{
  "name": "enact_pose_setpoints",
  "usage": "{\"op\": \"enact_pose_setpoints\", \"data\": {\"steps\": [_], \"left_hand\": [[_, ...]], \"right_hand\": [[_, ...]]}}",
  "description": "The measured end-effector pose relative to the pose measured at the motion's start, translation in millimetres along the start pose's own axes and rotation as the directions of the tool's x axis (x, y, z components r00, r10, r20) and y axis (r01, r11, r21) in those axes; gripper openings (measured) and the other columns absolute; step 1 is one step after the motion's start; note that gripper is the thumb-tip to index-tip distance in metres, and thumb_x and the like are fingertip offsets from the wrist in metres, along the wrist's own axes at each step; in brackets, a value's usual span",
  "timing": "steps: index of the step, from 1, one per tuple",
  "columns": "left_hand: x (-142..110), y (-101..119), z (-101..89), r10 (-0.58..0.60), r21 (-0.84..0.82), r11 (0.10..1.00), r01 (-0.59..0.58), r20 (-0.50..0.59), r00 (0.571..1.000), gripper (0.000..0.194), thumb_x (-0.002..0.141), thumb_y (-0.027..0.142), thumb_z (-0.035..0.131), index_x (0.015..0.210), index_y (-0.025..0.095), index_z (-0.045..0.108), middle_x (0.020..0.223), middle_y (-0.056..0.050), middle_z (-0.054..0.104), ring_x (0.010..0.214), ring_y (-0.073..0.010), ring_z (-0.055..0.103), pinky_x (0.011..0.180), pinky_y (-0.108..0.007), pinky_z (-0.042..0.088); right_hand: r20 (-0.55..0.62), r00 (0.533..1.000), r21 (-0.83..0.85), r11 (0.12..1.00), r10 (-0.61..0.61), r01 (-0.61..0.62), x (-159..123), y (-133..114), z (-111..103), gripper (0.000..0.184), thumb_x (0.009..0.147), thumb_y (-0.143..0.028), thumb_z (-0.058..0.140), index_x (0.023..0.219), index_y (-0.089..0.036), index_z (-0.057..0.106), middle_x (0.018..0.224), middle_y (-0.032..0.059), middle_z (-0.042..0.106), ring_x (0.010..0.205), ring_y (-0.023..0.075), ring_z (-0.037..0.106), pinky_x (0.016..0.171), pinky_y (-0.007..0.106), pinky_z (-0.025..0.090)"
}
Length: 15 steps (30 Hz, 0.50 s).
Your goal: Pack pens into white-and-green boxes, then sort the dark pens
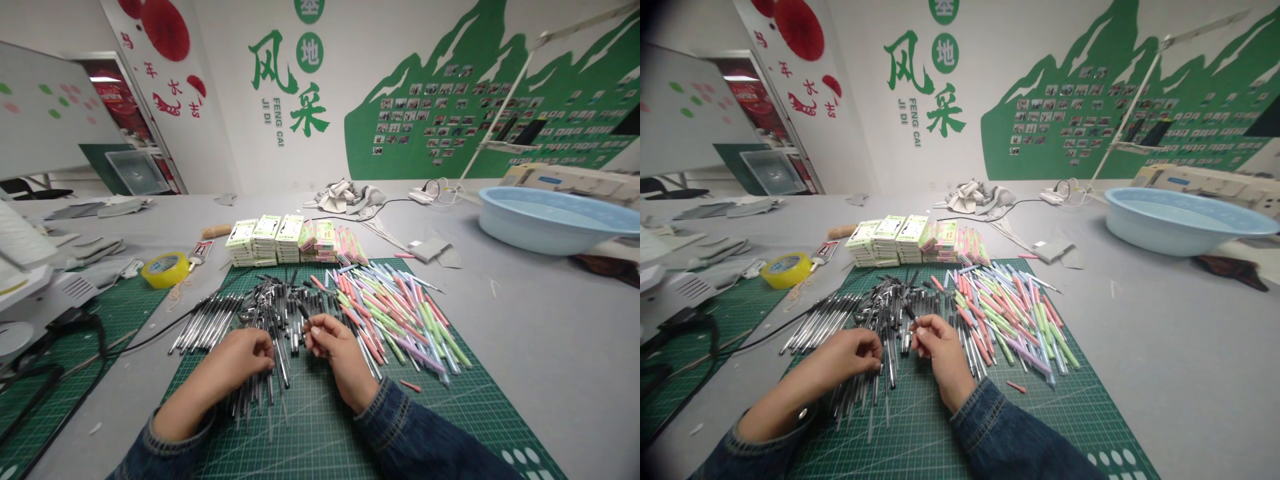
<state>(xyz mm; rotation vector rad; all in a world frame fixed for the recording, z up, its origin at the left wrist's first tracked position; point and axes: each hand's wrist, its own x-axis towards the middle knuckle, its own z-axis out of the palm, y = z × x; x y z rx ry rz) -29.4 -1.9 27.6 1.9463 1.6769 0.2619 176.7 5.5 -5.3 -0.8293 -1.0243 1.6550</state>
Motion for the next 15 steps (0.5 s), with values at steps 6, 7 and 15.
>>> {"op": "enact_pose_setpoints", "data": {"steps": [6,7,15], "left_hand": [[-9.7,17.8,19.9,-0.053,0.256,0.964,0.074,-0.086,0.995,0.009,0.065,0.016,0.057,0.069,0.022,0.061,0.081,-0.005,0.066,0.075,-0.0213,0.060,0.059,-0.027,0.031],[-10.9,18.7,22.3,-0.054,0.285,0.955,0.080,-0.097,0.994,0.009,0.066,0.016,0.056,0.070,0.023,0.060,0.083,-0.006,0.066,0.076,-0.0220,0.060,0.059,-0.028,0.030],[-8.7,19.8,24.3,-0.052,0.228,0.970,0.082,-0.136,0.989,0.009,0.068,0.014,0.054,0.071,0.022,0.056,0.083,-0.005,0.066,0.076,-0.0211,0.061,0.063,-0.028,0.035]], "right_hand": [[-0.009,1.000,-0.004,1.000,-0.004,0.004,0.2,0.6,-1.0,0.020,0.077,-0.034,0.064,0.085,-0.016,0.060,0.063,-0.0023,0.057,0.054,0.0092,0.043,0.054,0.023,0.029],[-0.008,1.000,-0.004,1.000,-0.004,0.004,0.3,0.8,-1.0,0.020,0.077,-0.034,0.064,0.086,-0.016,0.060,0.063,-0.0023,0.057,0.054,0.0092,0.043,0.054,0.023,0.030],[-0.007,1.000,-0.031,0.999,-0.018,0.017,0.6,-0.6,-0.5,0.020,0.077,-0.034,0.063,0.085,-0.016,0.062,0.063,-0.0022,0.057,0.054,0.0094,0.043,0.053,0.023,0.030]]}}
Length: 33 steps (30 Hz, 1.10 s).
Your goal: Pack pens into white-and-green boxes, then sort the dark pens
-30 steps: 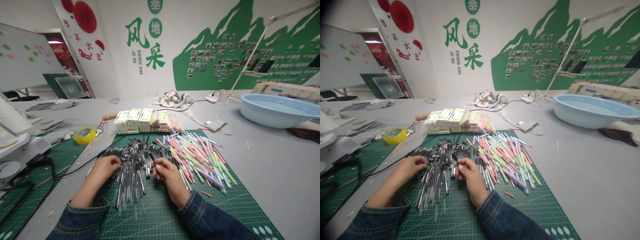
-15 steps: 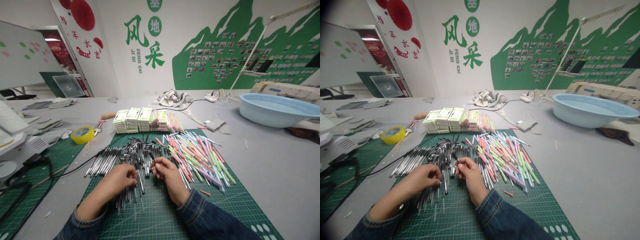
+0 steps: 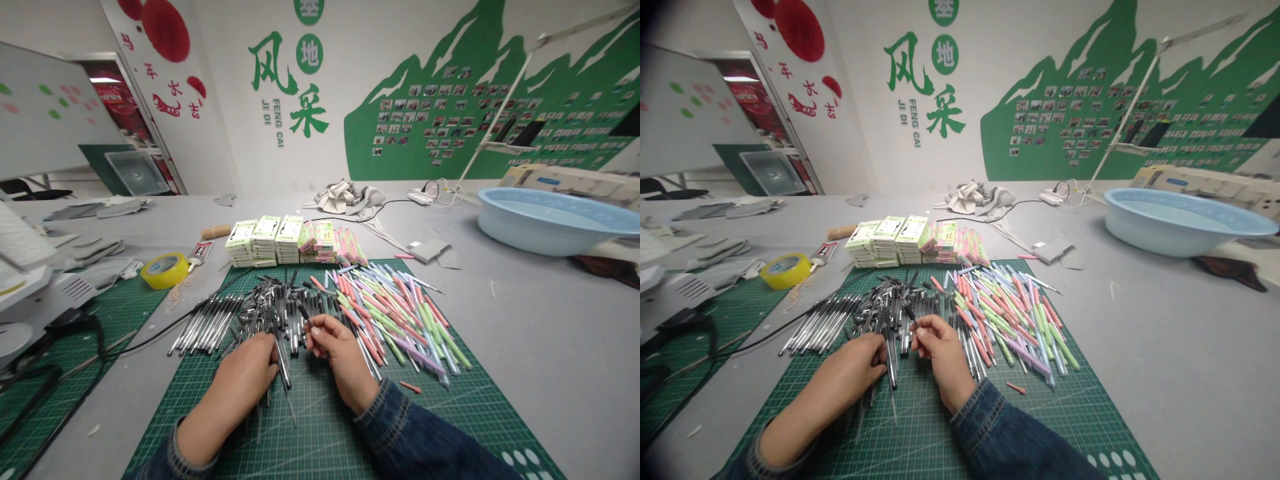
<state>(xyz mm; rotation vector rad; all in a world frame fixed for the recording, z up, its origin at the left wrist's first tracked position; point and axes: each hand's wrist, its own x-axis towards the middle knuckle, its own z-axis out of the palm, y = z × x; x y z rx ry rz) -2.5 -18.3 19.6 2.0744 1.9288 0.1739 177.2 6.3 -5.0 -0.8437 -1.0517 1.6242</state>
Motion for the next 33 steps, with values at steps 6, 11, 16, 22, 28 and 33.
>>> {"op": "enact_pose_setpoints", "data": {"steps": [6,11,16,22,28,33], "left_hand": [[12.9,-7.8,-11.2,-0.112,-0.493,0.870,0.024,-0.151,0.982,0.005,0.075,0.024,0.059,0.080,0.022,0.059,0.069,-0.002,0.067,0.065,-0.0210,0.066,0.059,-0.028,0.046],[11.9,-2.4,-20.6,-0.161,-0.813,0.580,-0.053,-0.179,0.971,0.020,0.071,0.031,0.070,0.088,0.021,0.071,0.083,-0.006,0.072,0.070,-0.0220,0.068,0.058,-0.029,0.053],[9.4,2.4,-23.6,-0.239,-0.937,0.338,-0.090,-0.178,0.954,0.029,0.066,0.033,0.076,0.091,0.018,0.074,0.087,-0.008,0.073,0.072,-0.0207,0.067,0.060,-0.028,0.056],[9.9,3.9,-23.6,-0.253,-0.957,0.279,-0.079,-0.153,0.955,0.031,0.066,0.034,0.077,0.091,0.016,0.074,0.084,-0.007,0.070,0.070,-0.0183,0.065,0.060,-0.028,0.058],[7.9,-1.5,-29.2,-0.062,-0.798,0.590,-0.122,-0.196,0.979,0.022,0.078,0.035,0.065,0.093,0.021,0.072,0.094,-0.005,0.069,0.072,-0.0177,0.066,0.069,-0.031,0.057],[7.6,-6.3,-31.6,0.090,-0.633,0.751,-0.186,-0.181,0.979,0.018,0.083,0.031,0.058,0.092,0.022,0.072,0.092,-0.005,0.067,0.070,-0.0167,0.065,0.070,-0.030,0.054]], "right_hand": [[0.009,1.000,-0.009,1.000,0.004,-0.004,-0.5,1.3,0.6,0.017,0.077,-0.032,0.062,0.085,-0.017,0.061,0.062,-0.0028,0.057,0.053,0.0094,0.043,0.053,0.023,0.030],[0.052,0.998,-0.105,0.994,-0.036,0.041,-1.3,3.0,0.3,0.011,0.080,-0.025,0.057,0.086,-0.017,0.061,0.061,-0.0030,0.057,0.054,0.0104,0.044,0.054,0.024,0.031],[0.074,0.995,-0.228,0.970,-0.071,0.087,-3.2,-0.6,1.7,0.010,0.079,-0.019,0.055,0.086,-0.019,0.062,0.064,-0.0029,0.058,0.060,0.0129,0.049,0.059,0.025,0.036],[0.075,0.993,-0.324,0.940,-0.088,0.108,-4.1,-1.0,2.6,0.012,0.080,-0.017,0.053,0.087,-0.019,0.062,0.065,-0.0031,0.058,0.064,0.0142,0.051,0.063,0.026,0.038],[0.073,0.974,-0.559,0.800,-0.217,0.220,-6.4,-4.5,1.9,0.013,0.081,-0.015,0.053,0.088,-0.020,0.063,0.080,0.0000,0.062,0.078,0.0165,0.056,0.073,0.028,0.040],[0.056,0.963,-0.637,0.733,-0.265,0.239,-7.4,-5.3,-0.2,0.024,0.072,-0.011,0.064,0.093,-0.022,0.060,0.084,-0.0021,0.061,0.072,0.0141,0.053,0.065,0.025,0.037]]}}
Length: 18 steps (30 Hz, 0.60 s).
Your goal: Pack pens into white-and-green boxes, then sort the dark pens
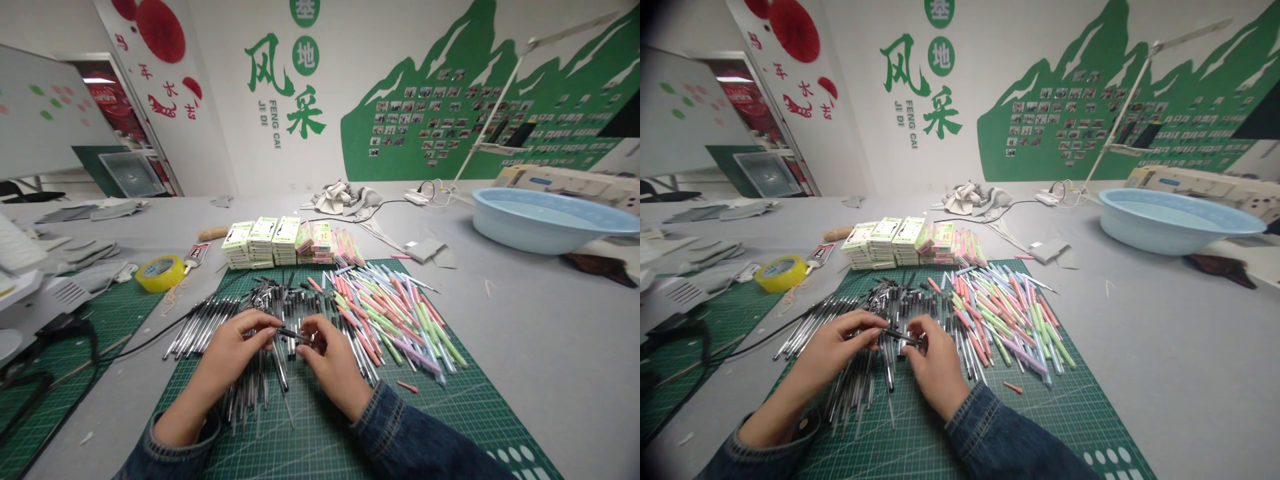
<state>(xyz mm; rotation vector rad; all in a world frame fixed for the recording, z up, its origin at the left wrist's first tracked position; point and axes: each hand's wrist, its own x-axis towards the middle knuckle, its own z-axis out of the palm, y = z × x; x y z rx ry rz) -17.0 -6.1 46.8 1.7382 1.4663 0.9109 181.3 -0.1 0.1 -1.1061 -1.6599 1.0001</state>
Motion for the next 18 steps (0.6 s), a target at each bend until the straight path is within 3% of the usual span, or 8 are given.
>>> {"op": "enact_pose_setpoints", "data": {"steps": [4,8,10,13,18], "left_hand": [[1.2,0.3,-1.0,0.030,-0.018,0.999,-0.029,0.027,0.999,0.018,0.084,0.027,0.057,0.092,0.022,0.071,0.091,-0.004,0.066,0.072,-0.0169,0.065,0.071,-0.029,0.053],[1.6,0.4,-3.2,0.043,-0.049,0.998,-0.042,0.028,0.999,0.017,0.084,0.026,0.057,0.091,0.022,0.071,0.092,-0.005,0.065,0.076,-0.0179,0.065,0.071,-0.029,0.052],[1.3,0.4,-4.5,0.041,-0.063,0.997,-0.039,0.045,0.998,0.016,0.083,0.026,0.057,0.090,0.021,0.071,0.091,-0.005,0.065,0.076,-0.0182,0.064,0.071,-0.030,0.052],[0.8,1.0,-4.0,0.029,-0.104,0.994,-0.022,0.067,0.997,0.015,0.082,0.026,0.059,0.089,0.021,0.072,0.092,-0.005,0.066,0.078,-0.0187,0.063,0.073,-0.030,0.051],[0.5,1.0,8.9,-0.115,-0.433,0.896,0.099,-0.011,0.993,0.025,0.076,0.027,0.069,0.100,0.023,0.065,0.086,-0.002,0.065,0.079,-0.0183,0.062,0.069,-0.029,0.052]], "right_hand": [[0.058,0.996,0.068,0.996,0.061,-0.065,1.5,2.1,-0.1,0.002,0.077,-0.017,0.062,0.076,-0.018,0.064,0.070,-0.0017,0.059,0.067,0.0139,0.051,0.063,0.025,0.036],[0.223,0.968,0.275,0.945,0.116,-0.177,2.3,4.1,3.1,0.018,0.087,-0.027,0.052,0.082,-0.018,0.067,0.061,-0.0026,0.056,0.055,0.0115,0.045,0.056,0.025,0.034],[0.212,0.970,0.352,0.917,0.118,-0.188,2.6,4.8,4.2,0.013,0.081,-0.026,0.061,0.091,-0.019,0.064,0.065,-0.0041,0.056,0.056,0.0108,0.044,0.056,0.024,0.033],[0.151,0.982,0.366,0.916,0.117,-0.166,3.2,5.1,4.5,0.019,0.070,-0.021,0.072,0.085,-0.020,0.062,0.070,-0.0050,0.055,0.062,0.0109,0.046,0.058,0.023,0.034],[0.143,0.975,0.394,0.893,0.172,-0.215,3.9,5.5,6.1,0.009,0.074,-0.022,0.068,0.078,-0.019,0.062,0.066,-0.0047,0.054,0.060,0.0108,0.046,0.058,0.023,0.035]]}}
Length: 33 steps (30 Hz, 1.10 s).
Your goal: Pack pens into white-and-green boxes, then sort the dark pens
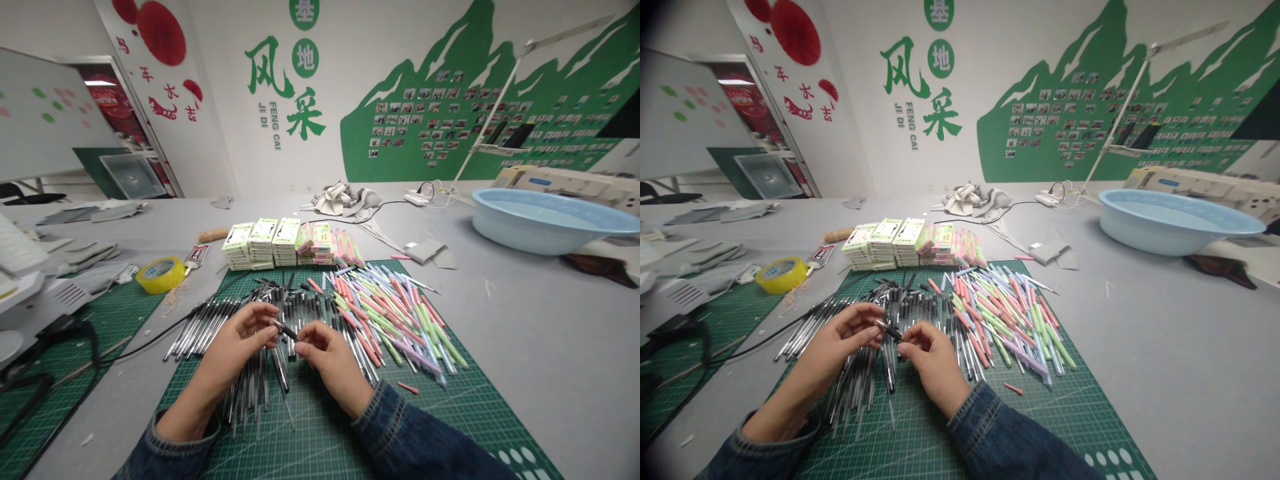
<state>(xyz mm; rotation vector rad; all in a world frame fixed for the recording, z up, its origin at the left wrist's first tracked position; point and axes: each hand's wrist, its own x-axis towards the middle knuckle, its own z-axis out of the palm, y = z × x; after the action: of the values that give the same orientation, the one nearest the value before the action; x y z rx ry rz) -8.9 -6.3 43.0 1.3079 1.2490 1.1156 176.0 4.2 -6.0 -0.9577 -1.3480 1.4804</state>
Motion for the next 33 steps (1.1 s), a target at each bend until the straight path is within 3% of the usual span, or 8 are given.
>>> {"op": "enact_pose_setpoints", "data": {"steps": [2,6,10,13,16,22,27,33], "left_hand": [[0.2,-4.6,5.7,-0.027,-0.116,0.993,0.022,-0.048,0.998,0.020,0.076,0.028,0.070,0.093,0.022,0.064,0.080,0.000,0.062,0.070,-0.0149,0.060,0.063,-0.026,0.050],[1.8,-12.1,12.0,-0.041,-0.179,0.984,0.025,-0.090,0.995,0.014,0.074,0.028,0.073,0.080,0.017,0.067,0.076,0.001,0.060,0.062,-0.0090,0.053,0.057,-0.019,0.044],[3.8,-13.3,12.8,-0.117,-0.287,0.954,0.091,-0.075,0.990,0.017,0.071,0.025,0.076,0.085,0.017,0.071,0.084,-0.002,0.066,0.073,-0.0108,0.057,0.068,-0.020,0.047],[3.9,-12.7,13.5,-0.151,-0.348,0.929,0.128,-0.040,0.988,0.018,0.071,0.025,0.076,0.086,0.017,0.073,0.088,-0.003,0.068,0.080,-0.0127,0.059,0.075,-0.022,0.047],[2.8,-12.7,14.9,-0.147,-0.355,0.927,0.122,-0.044,0.988,0.017,0.071,0.025,0.076,0.086,0.017,0.073,0.090,-0.003,0.068,0.081,-0.0123,0.059,0.076,-0.021,0.047],[1.3,-11.3,15.6,-0.126,-0.369,0.921,0.121,0.012,0.992,0.015,0.073,0.026,0.074,0.085,0.018,0.073,0.084,-0.002,0.067,0.077,-0.0133,0.059,0.076,-0.024,0.047],[0.6,-10.7,15.9,-0.109,-0.329,0.939,0.103,-0.001,0.994,0.014,0.073,0.025,0.073,0.085,0.018,0.073,0.088,-0.003,0.067,0.081,-0.0140,0.058,0.076,-0.024,0.046],[-0.5,-12.8,16.3,-0.107,-0.393,0.908,0.145,0.116,0.987,0.013,0.078,0.025,0.069,0.088,0.018,0.071,0.083,-0.002,0.064,0.069,-0.0113,0.056,0.067,-0.024,0.046]], "right_hand": [[-0.012,1.000,0.015,1.000,-0.010,0.010,0.1,1.0,0.9,0.011,0.072,-0.022,0.070,0.079,-0.019,0.062,0.067,-0.0045,0.054,0.061,0.0108,0.046,0.057,0.023,0.035],[-0.006,1.000,0.054,0.998,-0.012,0.013,-1.1,1.4,2.1,0.011,0.072,-0.022,0.071,0.077,-0.018,0.062,0.064,-0.0046,0.054,0.058,0.0096,0.045,0.055,0.022,0.033],[0.116,0.990,0.156,0.983,0.076,-0.094,-3.6,-1.3,4.6,0.023,0.085,-0.035,0.057,0.077,-0.014,0.063,0.059,-0.0014,0.057,0.049,0.0076,0.040,0.048,0.022,0.026],[0.139,0.985,0.268,0.954,0.099,-0.134,-4.6,-3.8,6.2,0.022,0.081,-0.037,0.063,0.085,-0.015,0.063,0.059,-0.0038,0.055,0.045,0.0060,0.038,0.045,0.021,0.023],[0.084,0.991,0.329,0.936,0.104,-0.126,-4.3,-5.1,5.7,0.028,0.065,-0.029,0.078,0.082,-0.017,0.059,0.058,-0.0080,0.050,0.045,0.0047,0.037,0.044,0.019,0.023],[0.201,0.968,0.310,0.928,0.149,-0.208,-5.0,-3.5,4.7,0.031,0.084,-0.042,0.059,0.082,-0.012,0.065,0.060,-0.0008,0.057,0.045,0.0047,0.038,0.044,0.020,0.019],[0.140,0.980,0.341,0.922,0.144,-0.184,-6.0,-4.4,4.7,0.028,0.069,-0.036,0.077,0.080,-0.016,0.061,0.056,-0.0069,0.052,0.044,0.0046,0.038,0.044,0.019,0.022],[0.299,0.937,0.334,0.901,0.178,-0.277,-6.6,-5.3,4.5,0.033,0.081,-0.044,0.063,0.084,-0.012,0.066,0.059,-0.0012,0.057,0.044,0.0041,0.040,0.044,0.018,0.020]]}}
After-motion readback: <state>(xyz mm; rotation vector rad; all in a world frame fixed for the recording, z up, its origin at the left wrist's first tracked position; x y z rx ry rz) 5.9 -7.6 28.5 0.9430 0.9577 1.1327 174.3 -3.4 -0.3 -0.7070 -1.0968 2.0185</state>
